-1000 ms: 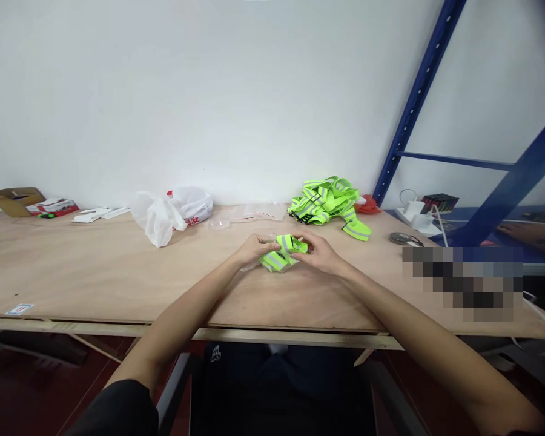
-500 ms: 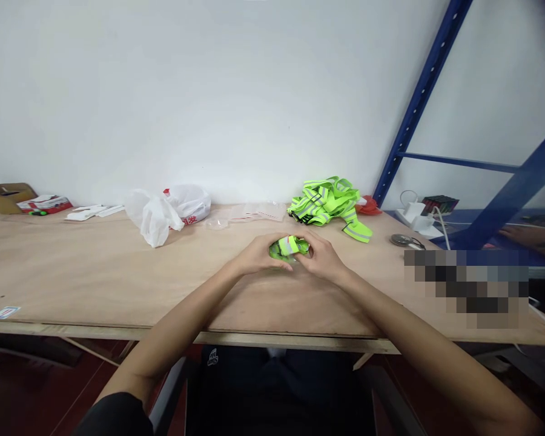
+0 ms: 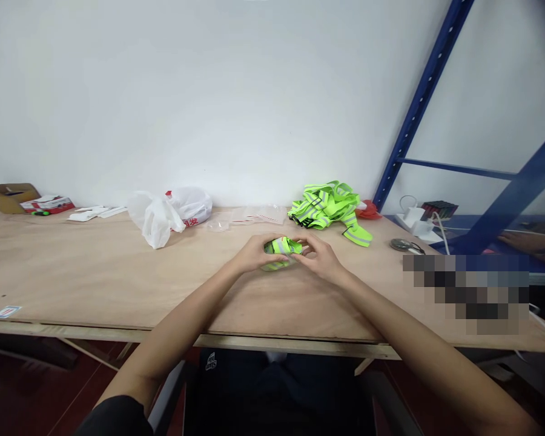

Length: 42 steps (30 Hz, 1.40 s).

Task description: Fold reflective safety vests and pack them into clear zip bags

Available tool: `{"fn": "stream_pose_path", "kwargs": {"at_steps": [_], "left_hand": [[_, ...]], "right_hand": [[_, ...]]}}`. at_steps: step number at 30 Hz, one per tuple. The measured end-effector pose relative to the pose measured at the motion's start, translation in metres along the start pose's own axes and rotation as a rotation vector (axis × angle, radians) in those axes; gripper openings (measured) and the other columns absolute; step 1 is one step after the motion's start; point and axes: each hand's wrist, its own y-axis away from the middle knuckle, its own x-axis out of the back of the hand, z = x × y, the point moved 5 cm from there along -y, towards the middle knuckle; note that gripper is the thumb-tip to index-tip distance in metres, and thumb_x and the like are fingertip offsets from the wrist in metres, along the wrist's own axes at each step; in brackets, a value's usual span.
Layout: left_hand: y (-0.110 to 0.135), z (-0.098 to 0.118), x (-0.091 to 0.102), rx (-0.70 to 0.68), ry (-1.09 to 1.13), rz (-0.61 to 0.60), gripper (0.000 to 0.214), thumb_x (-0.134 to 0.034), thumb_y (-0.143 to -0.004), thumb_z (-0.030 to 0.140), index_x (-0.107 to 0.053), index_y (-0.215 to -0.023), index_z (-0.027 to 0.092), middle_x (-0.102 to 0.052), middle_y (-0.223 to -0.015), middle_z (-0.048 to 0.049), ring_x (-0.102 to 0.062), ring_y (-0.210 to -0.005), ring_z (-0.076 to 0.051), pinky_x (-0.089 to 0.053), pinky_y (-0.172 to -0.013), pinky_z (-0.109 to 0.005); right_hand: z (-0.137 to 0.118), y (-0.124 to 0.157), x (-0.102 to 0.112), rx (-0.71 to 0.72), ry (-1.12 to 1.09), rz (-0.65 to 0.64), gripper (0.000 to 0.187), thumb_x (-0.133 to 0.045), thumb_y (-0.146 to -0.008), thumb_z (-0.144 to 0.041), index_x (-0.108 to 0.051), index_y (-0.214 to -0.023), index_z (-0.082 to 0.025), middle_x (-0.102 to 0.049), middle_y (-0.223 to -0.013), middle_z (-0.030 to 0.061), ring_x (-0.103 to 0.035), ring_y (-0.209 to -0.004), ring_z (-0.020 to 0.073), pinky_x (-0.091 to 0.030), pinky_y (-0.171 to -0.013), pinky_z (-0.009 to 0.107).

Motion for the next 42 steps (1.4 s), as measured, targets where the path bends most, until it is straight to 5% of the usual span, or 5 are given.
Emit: {"fn": "stream_pose_path", "kwargs": {"at_steps": [9,19,26,35,42], "left_hand": [[0.005,0.006,-0.005,-0.058,-0.201,-0.092,0.057,-0.079,-0.080,0.045,-0.064,-0.127,0.017,-0.070,-0.124,-0.0122,-0.065,-0.112,-0.028,-0.046,-0.097,-0.033],[0.008,0.017,-0.015,-0.238,-0.316,-0.051,0.050,-0.070,-0.089,0.048,-0.061,-0.129,0.019,-0.071,-0.119,-0.0108,-0.067,-0.107,-0.025,-0.049,-0.093,-0.032],[0.007,0.013,-0.013,-0.268,-0.312,-0.039,0.053,-0.070,-0.088,0.052,-0.061,-0.128,0.018,-0.072,-0.116,-0.0106,-0.068,-0.105,-0.024,-0.049,-0.092,-0.031],[0.011,0.005,-0.021,-0.257,-0.412,-0.092,0.047,-0.066,-0.091,0.050,-0.062,-0.128,0.021,-0.071,-0.117,-0.0110,-0.067,-0.107,-0.025,-0.050,-0.093,-0.032],[0.014,0.007,-0.027,-0.312,-0.495,-0.125,0.043,-0.064,-0.094,0.047,-0.062,-0.127,0.019,-0.071,-0.117,-0.0113,-0.067,-0.107,-0.025,-0.050,-0.092,-0.032]], "right_hand": [[-0.008,0.004,-0.002,0.122,0.207,-0.089,0.013,-0.066,-0.084,-0.028,-0.063,-0.095,-0.023,-0.066,-0.091,0.0041,-0.061,-0.075,0.0189,-0.049,-0.067,0.031],[-0.022,0.011,-0.011,0.388,0.444,0.029,0.009,-0.062,-0.092,-0.027,-0.060,-0.084,-0.022,-0.062,-0.075,0.0034,-0.056,-0.073,0.0198,-0.042,-0.068,0.030],[-0.021,0.012,-0.013,0.270,0.207,-0.097,0.006,-0.060,-0.090,-0.025,-0.058,-0.094,-0.022,-0.065,-0.084,0.0025,-0.057,-0.069,0.0156,-0.043,-0.064,0.026],[-0.022,0.018,-0.024,0.120,0.091,-0.318,0.018,-0.046,-0.071,-0.005,-0.052,-0.076,-0.021,-0.055,-0.069,-0.0015,-0.049,-0.064,0.0142,-0.040,-0.062,0.025],[-0.023,0.023,-0.029,0.052,0.027,-0.443,0.042,-0.050,-0.064,-0.006,-0.062,-0.103,-0.018,-0.068,-0.099,0.0044,-0.062,-0.088,0.0203,-0.050,-0.081,0.032]]}}
